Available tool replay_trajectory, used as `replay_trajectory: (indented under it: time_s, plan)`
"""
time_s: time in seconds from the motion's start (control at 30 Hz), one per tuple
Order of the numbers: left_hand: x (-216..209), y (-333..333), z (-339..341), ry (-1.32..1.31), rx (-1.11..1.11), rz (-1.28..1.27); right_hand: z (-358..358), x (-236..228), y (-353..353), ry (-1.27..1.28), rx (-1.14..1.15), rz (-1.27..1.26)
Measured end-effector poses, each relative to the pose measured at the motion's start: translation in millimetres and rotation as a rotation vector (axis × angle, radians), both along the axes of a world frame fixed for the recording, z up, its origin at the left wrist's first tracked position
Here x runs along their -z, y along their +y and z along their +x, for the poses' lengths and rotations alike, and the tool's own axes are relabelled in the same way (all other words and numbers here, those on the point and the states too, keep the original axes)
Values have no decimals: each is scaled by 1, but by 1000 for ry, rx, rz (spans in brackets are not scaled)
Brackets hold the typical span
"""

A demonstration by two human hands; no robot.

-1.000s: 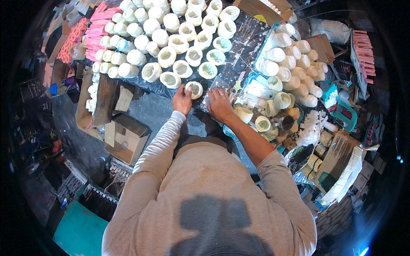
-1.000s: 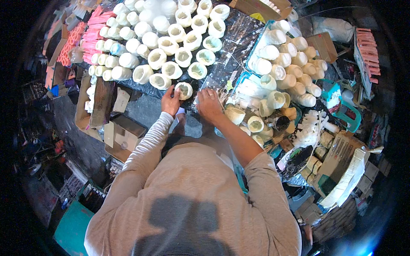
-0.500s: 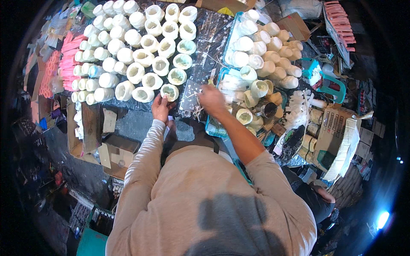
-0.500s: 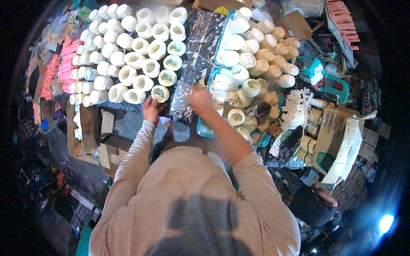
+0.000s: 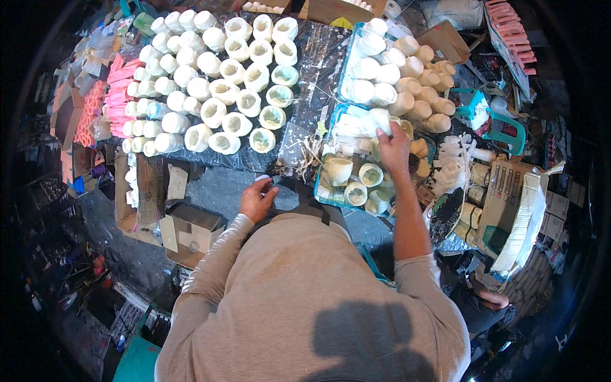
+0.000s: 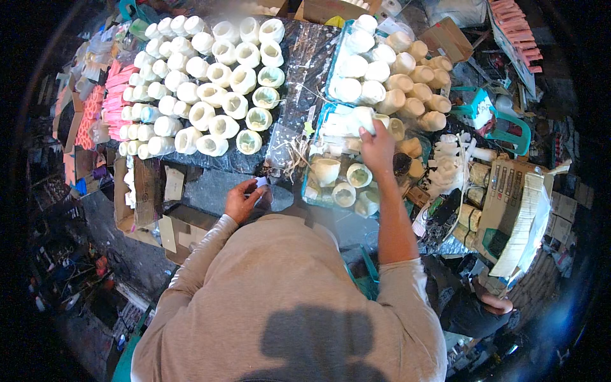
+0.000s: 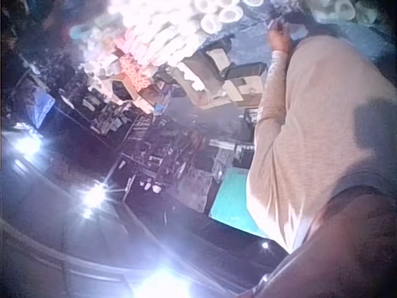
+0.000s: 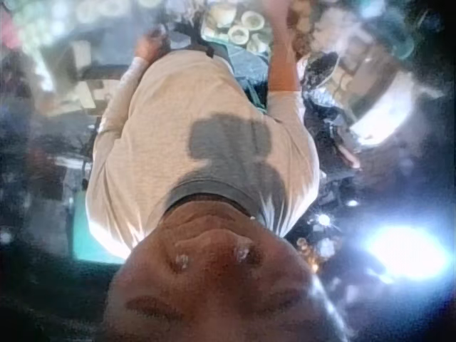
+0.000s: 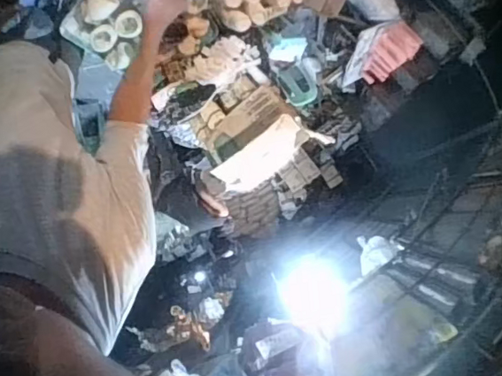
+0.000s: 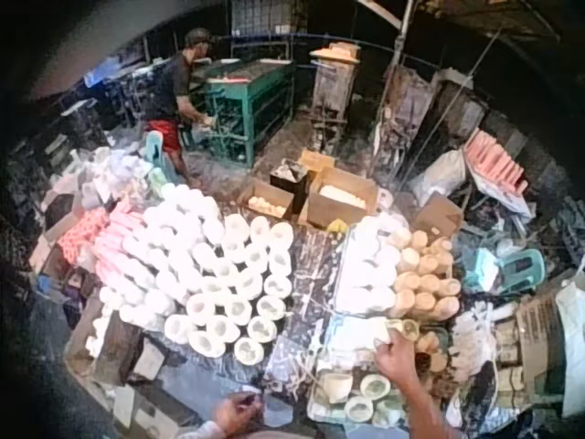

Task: The person inserts wicks into small white cylindrical candle bodies and places them upright on a table. They repeat this process for multiple units, handling each candle one at a time.

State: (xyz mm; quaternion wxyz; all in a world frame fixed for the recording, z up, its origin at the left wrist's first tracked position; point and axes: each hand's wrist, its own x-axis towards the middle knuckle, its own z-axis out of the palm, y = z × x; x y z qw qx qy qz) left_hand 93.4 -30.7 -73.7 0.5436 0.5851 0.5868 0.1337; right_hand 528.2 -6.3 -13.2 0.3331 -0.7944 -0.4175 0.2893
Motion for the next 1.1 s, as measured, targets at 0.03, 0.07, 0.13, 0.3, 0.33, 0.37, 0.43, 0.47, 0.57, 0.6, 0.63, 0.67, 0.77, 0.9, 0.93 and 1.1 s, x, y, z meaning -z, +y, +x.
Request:
replay_trajectory:
  time_s: [0.03,0.07,0.13,0.3,0.33,0.37,0.43,0.47,0.57,0.6,0.63,0.67,0.77,0.9,0.93,1.1]
  plan:
    - [-11,4,8,-32,50,-22,-6,4,-13,404,161,-1]
    - [-21,8,17,-81,94,-30,-16,11,-26,887,331,4]
    - [-37,17,41,-187,174,-21,-43,26,-47,1451,448,-23]
    - [-51,27,86,-741,-148,-669,-120,41,-79,928,-78,-171]
    - [-49,31,89,-627,-87,-661,-127,39,-78,852,-192,-167]
    - [-47,33,89,-556,-1,-639,-133,35,-78,775,-304,-166]
    - [-40,32,85,-446,35,-589,-128,26,-72,790,-432,-162]
    - [-37,32,82,-479,22,-572,-122,24,-66,666,-310,-196]
    - [-27,28,66,-482,-8,-554,-94,30,-32,36,-234,-290]
    - [-25,26,62,-489,-17,-494,-87,34,-23,-417,-340,-397]
    - [-24,24,59,-497,-24,-429,-86,35,-20,-422,-318,-401]
    - [-22,23,56,-506,-33,-362,-84,37,-14,-439,-290,-463]
    - [-22,18,51,-321,58,-218,-87,40,-5,-543,-153,-421]
    - [-27,10,52,-242,38,-210,-87,42,-2,-654,-150,-222]
    - [-29,8,54,-282,12,-223,-84,45,-1,-632,-230,-245]
    - [-37,3,58,-519,-149,-403,-78,74,8,-719,-264,-238]
